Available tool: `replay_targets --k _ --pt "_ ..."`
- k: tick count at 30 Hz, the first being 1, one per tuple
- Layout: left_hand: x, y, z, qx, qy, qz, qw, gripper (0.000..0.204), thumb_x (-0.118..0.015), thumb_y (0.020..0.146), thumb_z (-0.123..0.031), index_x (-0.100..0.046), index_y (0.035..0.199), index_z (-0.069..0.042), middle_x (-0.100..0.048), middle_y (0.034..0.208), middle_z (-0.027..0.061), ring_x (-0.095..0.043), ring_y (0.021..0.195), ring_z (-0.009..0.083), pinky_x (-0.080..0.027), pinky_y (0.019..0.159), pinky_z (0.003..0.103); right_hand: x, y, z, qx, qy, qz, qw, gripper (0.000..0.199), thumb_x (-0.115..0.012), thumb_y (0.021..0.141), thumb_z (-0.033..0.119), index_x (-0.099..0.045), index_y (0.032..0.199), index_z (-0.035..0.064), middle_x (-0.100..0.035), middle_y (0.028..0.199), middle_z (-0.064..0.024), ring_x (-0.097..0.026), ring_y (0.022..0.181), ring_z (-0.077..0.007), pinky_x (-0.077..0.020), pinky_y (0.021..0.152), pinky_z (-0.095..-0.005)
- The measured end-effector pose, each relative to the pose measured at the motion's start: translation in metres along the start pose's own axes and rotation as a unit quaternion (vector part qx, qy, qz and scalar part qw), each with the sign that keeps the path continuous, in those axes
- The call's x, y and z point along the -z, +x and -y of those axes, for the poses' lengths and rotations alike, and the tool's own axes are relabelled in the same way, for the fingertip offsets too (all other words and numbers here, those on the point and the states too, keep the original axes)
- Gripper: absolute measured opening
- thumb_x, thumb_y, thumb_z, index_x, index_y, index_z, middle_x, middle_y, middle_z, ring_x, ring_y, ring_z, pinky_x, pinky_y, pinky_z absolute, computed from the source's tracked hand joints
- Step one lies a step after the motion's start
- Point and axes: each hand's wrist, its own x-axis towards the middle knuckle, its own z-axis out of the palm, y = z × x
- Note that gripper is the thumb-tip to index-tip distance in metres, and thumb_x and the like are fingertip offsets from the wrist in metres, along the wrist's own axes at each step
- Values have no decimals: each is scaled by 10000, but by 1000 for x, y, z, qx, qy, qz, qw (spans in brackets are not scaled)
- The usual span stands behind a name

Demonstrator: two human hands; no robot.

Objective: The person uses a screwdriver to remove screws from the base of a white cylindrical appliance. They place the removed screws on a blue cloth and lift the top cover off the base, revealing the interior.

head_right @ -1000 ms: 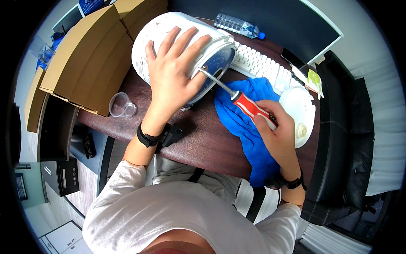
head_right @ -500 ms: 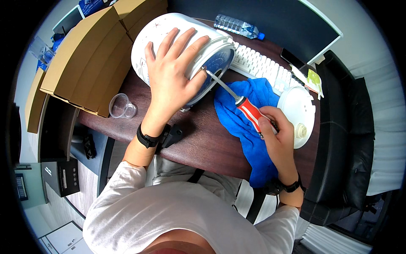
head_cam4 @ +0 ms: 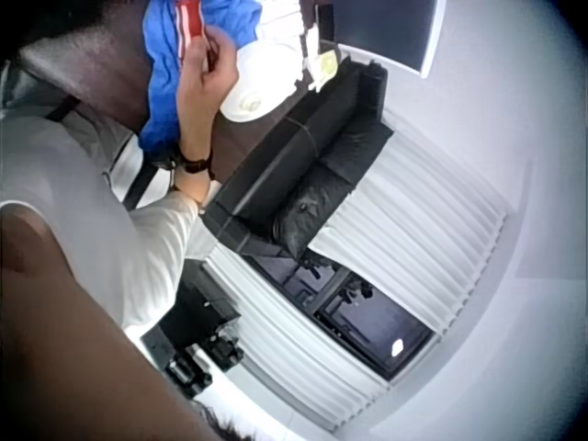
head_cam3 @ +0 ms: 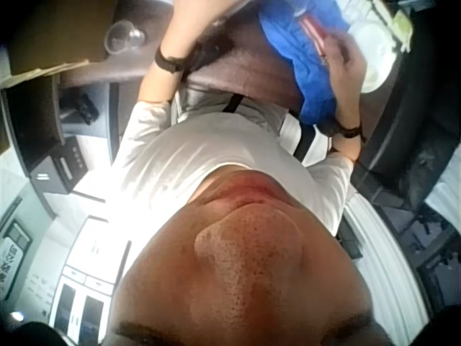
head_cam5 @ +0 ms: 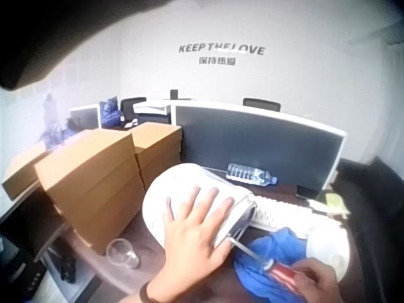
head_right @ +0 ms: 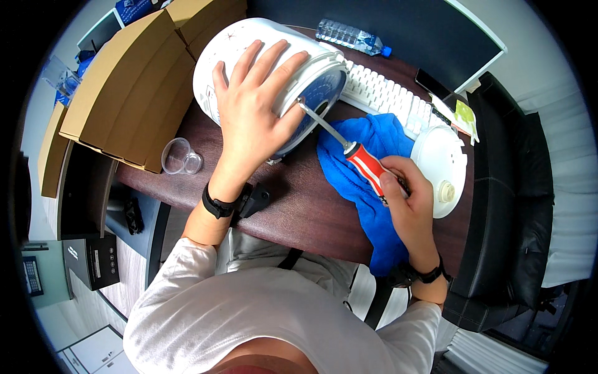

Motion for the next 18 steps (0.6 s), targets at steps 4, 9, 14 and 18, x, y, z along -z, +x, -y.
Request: replay_targets --k 4,9,14,18 --pt "0 1 0 0 1 -1 1000 560 -653 662 -256 -617 1221 -240 -552 1319 50 -440 1281 310 -248 1002 653 1 0 1 -2 2 -10 1000 236 -557 953 187 -589 1085 -7 -642 892 -68 -530 674 -42 -422 569 -179" --pt "1 0 0 -1 3 1 1000 563 -657 666 -263 -612 1227 -240 -548 1323 49 -437 1282 311 -245 1004 653 0 0 0 -13 14 -12 1000 258 -559 955 213 -589 1089 -6 -643 891 -71 -532 678 -38 -423 565 -177" --pt "1 1 -1 3 9 3 1000 566 -665 671 -270 -606 1234 -240 -538 1330 55 -435 1285 310 -247 1006 649 2 -1 -2 -10 9 -11 1000 258 -565 951 212 -589 1088 -6 -642 889 -68 -529 677 -34 -422 557 -177" --pt "0 1 -1 5 12 -1 1000 565 -675 675 -271 -605 1235 -241 -536 1331 62 -435 1286 310 -252 1004 646 3 -2 -4 -22 13 -14 1000 248 -564 949 198 -589 1084 -9 -641 888 -62 -522 669 -32 -421 555 -178"
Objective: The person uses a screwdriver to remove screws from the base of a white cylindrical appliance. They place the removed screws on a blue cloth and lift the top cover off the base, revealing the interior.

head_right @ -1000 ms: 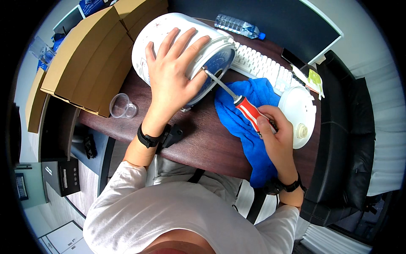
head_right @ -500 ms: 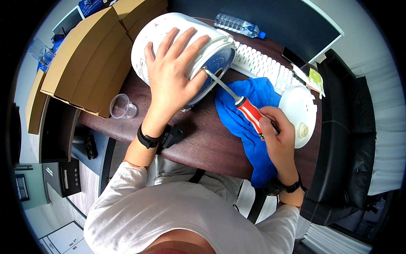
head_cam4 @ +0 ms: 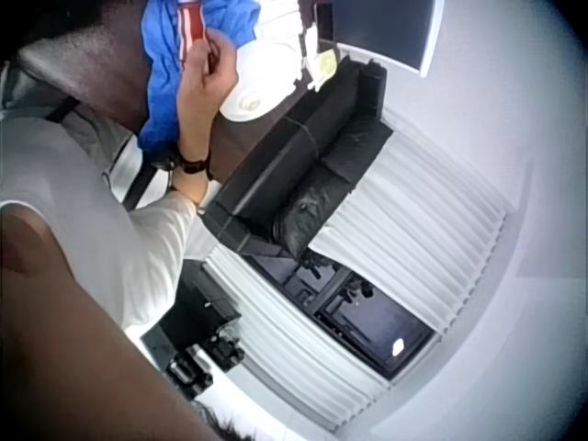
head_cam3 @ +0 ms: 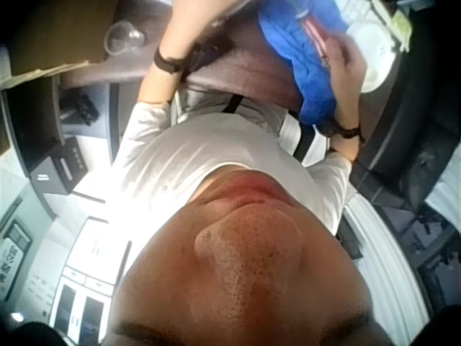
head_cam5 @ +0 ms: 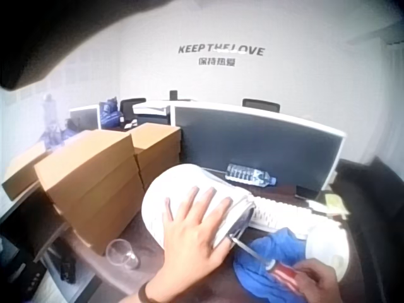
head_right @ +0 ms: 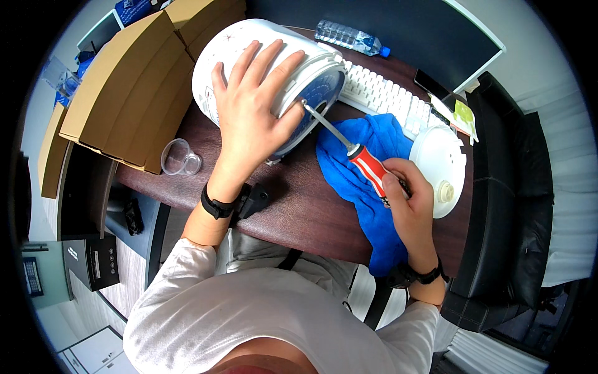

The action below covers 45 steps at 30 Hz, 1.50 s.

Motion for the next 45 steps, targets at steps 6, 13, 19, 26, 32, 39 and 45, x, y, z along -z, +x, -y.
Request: replay_targets --k 6,13,19,26,32,39,45 --pt "-3 0 2 -21 -20 -16 999 542 -679 674 -252 -621 1214 -242 -556 1310 46 -455 1269 299 -267 992 640 4 2 -18 -60 17 -28 998 214 -577 941 179 -609 1052 -1 -637 869 -41 -518 649 -32 -418 544 -178" --pt "-5 1 3 -34 -28 -17 999 487 -670 686 -249 -653 1172 -227 -577 1286 35 -476 1256 285 -243 1013 622 15 11 -65 -70 -141 -65 985 224 -592 923 196 -634 973 -18 -662 775 -96 -578 626 -105 -460 565 -251" --pt "-7 0 5 -42 -19 -20 999 478 -672 698 -274 -656 1173 -230 -575 1292 36 -473 1264 282 -240 1020 616 25 -1 -60 -25 -257 -39 965 216 -605 889 188 -623 937 -22 -668 811 -219 -675 716 -304 -500 625 -353" --pt "-5 1 2 -58 -26 -24 998 466 -675 704 -276 -660 1168 -233 -578 1287 32 -474 1262 281 -245 1016 612 30 -10 -27 -50 -320 -5 946 186 -615 875 193 -633 923 14 -665 800 -203 -667 706 -327 -500 619 -364" --pt "-5 1 3 -60 -31 -30 997 463 -682 702 -273 -662 1162 -231 -585 1277 32 -481 1254 280 -248 1013 610 22 -8 -23 4 -332 34 943 171 -633 857 193 -640 933 39 -662 782 -183 -656 686 -327 -494 611 -369" --pt "-5 1 3 -59 -35 -35 997 457 -685 697 -274 -670 1152 -227 -595 1263 33 -495 1241 278 -250 1009 610 27 -9 -25 20 -354 0 935 176 -644 854 194 -643 946 45 -666 794 -178 -662 698 -319 -500 613 -364" --pt "-6 1 3 -60 -34 -38 997 463 -686 698 -275 -668 1158 -234 -594 1265 32 -494 1243 276 -248 1012 611 25 -11 -20 29 -327 -23 944 178 -643 858 189 -647 955 39 -673 812 -172 -670 708 -311 -508 621 -357"
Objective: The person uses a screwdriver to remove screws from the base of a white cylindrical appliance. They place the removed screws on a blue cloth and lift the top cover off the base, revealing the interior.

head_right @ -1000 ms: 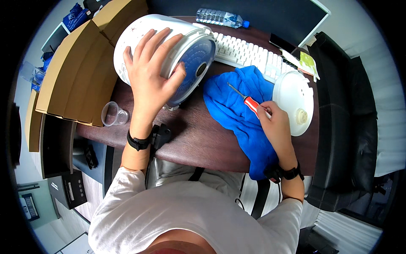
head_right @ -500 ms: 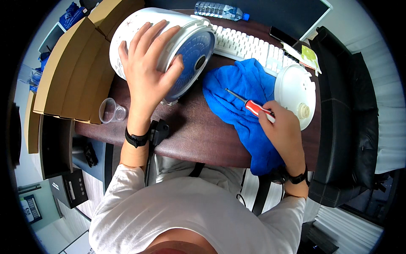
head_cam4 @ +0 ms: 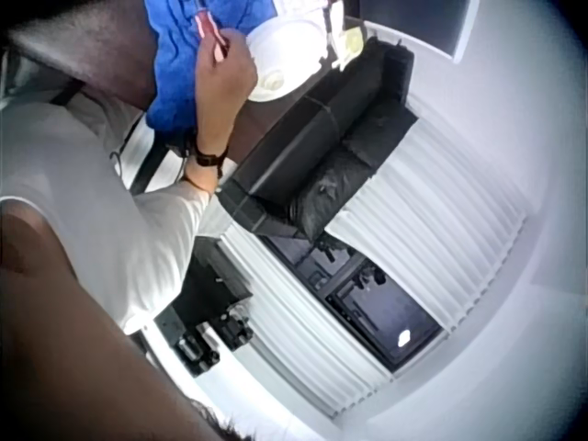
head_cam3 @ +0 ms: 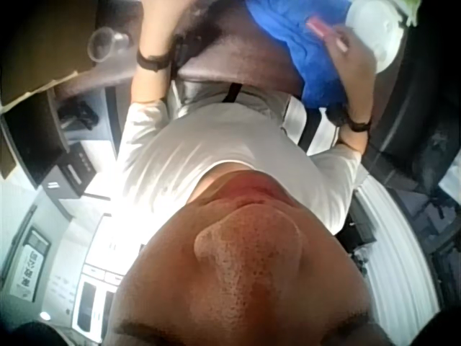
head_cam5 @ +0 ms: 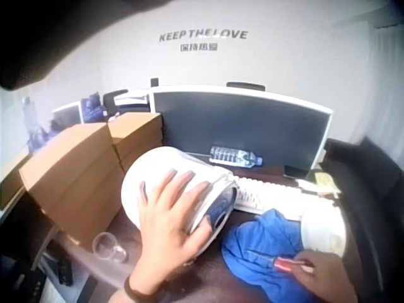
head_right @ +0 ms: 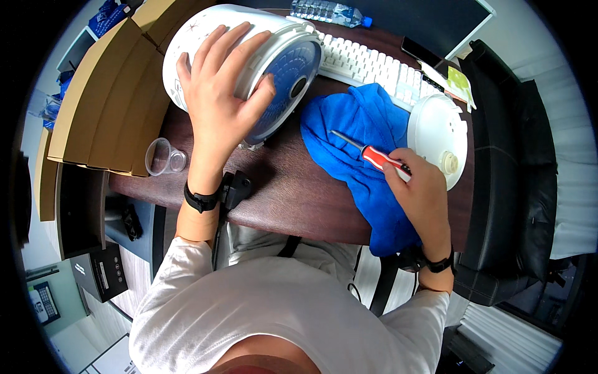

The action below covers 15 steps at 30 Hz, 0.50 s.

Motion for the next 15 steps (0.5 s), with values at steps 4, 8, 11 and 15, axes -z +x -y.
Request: replay_targets --k 4,8,11,15 --pt "0 0 -2 3 2 5 1000 462 -689 697 -276 -668 1157 -236 -592 1266 29 -493 1243 275 -251 1013 607 -4 2 3 16 -34 7 999 174 -646 858 194 -655 942 42 -679 815 -160 -674 699 -297 -511 613 -346" --pt "1 1 -1 3 7 5 1000 465 -689 697 -279 -668 1159 -238 -592 1266 29 -493 1242 275 -255 1012 602 1 6 0 18 -46 -12 999 169 -648 862 204 -663 929 50 -682 804 -151 -677 684 -283 -509 595 -332" --pt "0 -1 0 0 0 2 1000 465 -688 697 -282 -669 1159 -238 -593 1265 30 -493 1241 276 -261 1008 598 2 7 0 16 -51 10 999 165 -646 866 205 -664 925 52 -680 788 -151 -678 676 -276 -507 588 -325" --pt "-1 0 1 -4 7 0 1000 465 -688 698 -285 -669 1160 -238 -593 1264 30 -494 1241 276 -267 1002 592 2 5 0 30 -38 -6 999 164 -642 872 205 -661 922 50 -674 771 -152 -673 669 -276 -502 586 -318"
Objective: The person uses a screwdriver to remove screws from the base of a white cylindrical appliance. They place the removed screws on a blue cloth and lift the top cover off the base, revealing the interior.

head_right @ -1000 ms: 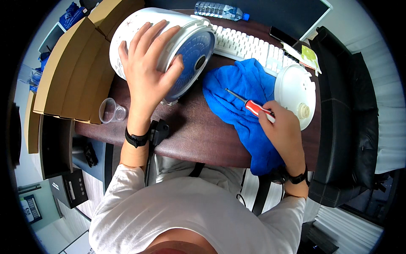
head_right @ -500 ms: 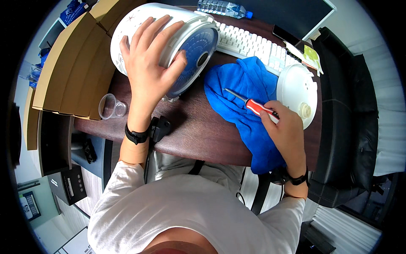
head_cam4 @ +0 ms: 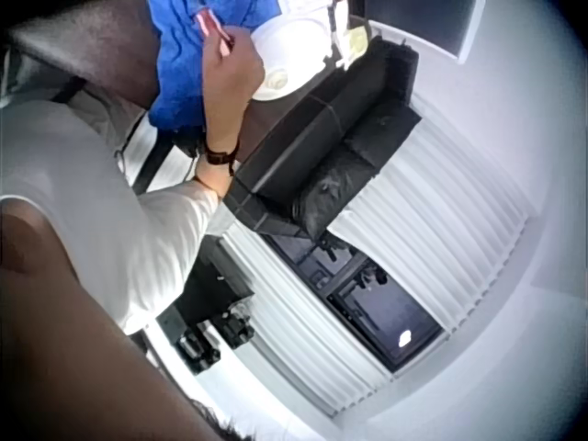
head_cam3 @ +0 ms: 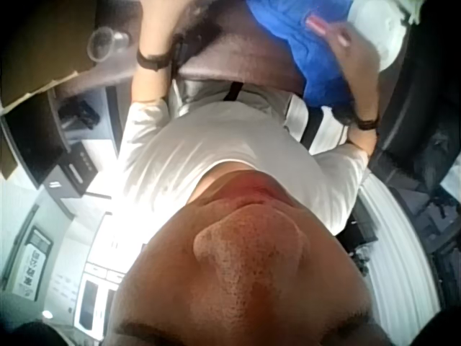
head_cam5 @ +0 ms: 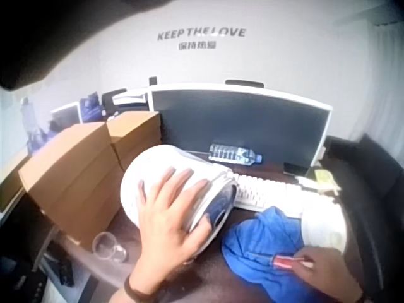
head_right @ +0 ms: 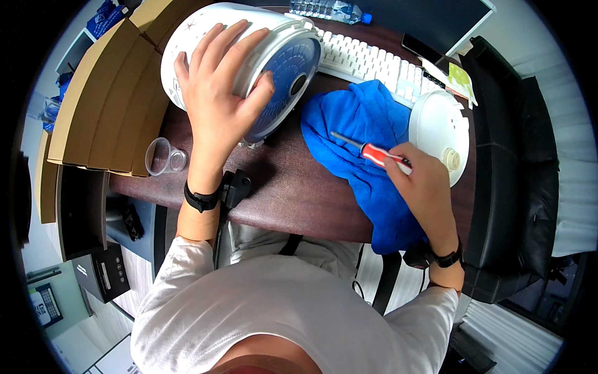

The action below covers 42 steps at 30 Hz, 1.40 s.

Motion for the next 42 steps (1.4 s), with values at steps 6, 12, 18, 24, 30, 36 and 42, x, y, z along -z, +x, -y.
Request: replay_targets --k 6,12,18,24,30,36,42 --pt "1 -1 0 6 4 4 1000 455 -691 705 -289 -673 1157 -238 -595 1263 33 -492 1243 276 -261 1009 590 4 -1 5 -42 6 -19 999 157 -635 884 190 -648 934 43 -668 783 -130 -664 677 -235 -488 595 -302" --pt "0 -2 4 -9 -26 1 1000 445 -698 733 -309 -670 1171 -241 -592 1276 29 -487 1248 279 -243 1020 590 -6 -6 15 -33 192 62 979 174 -642 884 179 -634 963 24 -669 819 -105 -650 734 -153 -484 658 -271" --pt "12 4 -5 43 -21 88 995 521 -697 753 -333 -608 1234 -154 -509 1347 137 -408 1285 384 -200 1041 647 -38 -4 14 -84 315 167 930 202 -628 901 187 -617 1002 12 -665 849 -109 -621 738 -130 -478 658 -248" --pt "13 6 -6 47 -34 65 996 423 -645 765 -233 -653 1179 -148 -551 1304 148 -458 1254 381 -221 1054 619 -48 3 13 -199 488 271 806 280 -627 889 137 -555 1132 18 -603 861 -53 -500 582 -47 -396 467 -209" --pt "7 8 17 -51 -191 63 978 281 -633 803 -193 -728 1053 -106 -635 1229 125 -510 1262 305 -206 1092 515 -53 -4 -2 -130 572 304 751 416 -620 844 61 -468 1221 -28 -589 867 -91 -495 508 -62 -408 462 -209" --pt "4 5 23 -51 -161 96 981 361 -624 723 -169 -720 1071 -153 -586 1262 178 -507 1224 392 -251 1071 581 -48 -9 1 -112 604 276 739 428 -622 860 90 -469 1243 -27 -587 828 -88 -512 535 -67 -416 484 -208" --pt "16 18 -2 -37 -123 109 986 345 -615 689 -138 -744 1009 -151 -596 1242 195 -525 1209 391 -261 1070 566 -49 -13 4 -118 616 275 729 411 -613 901 117 -462 1256 -24 -579 818 -78 -488 549 -55 -399 494 -205"
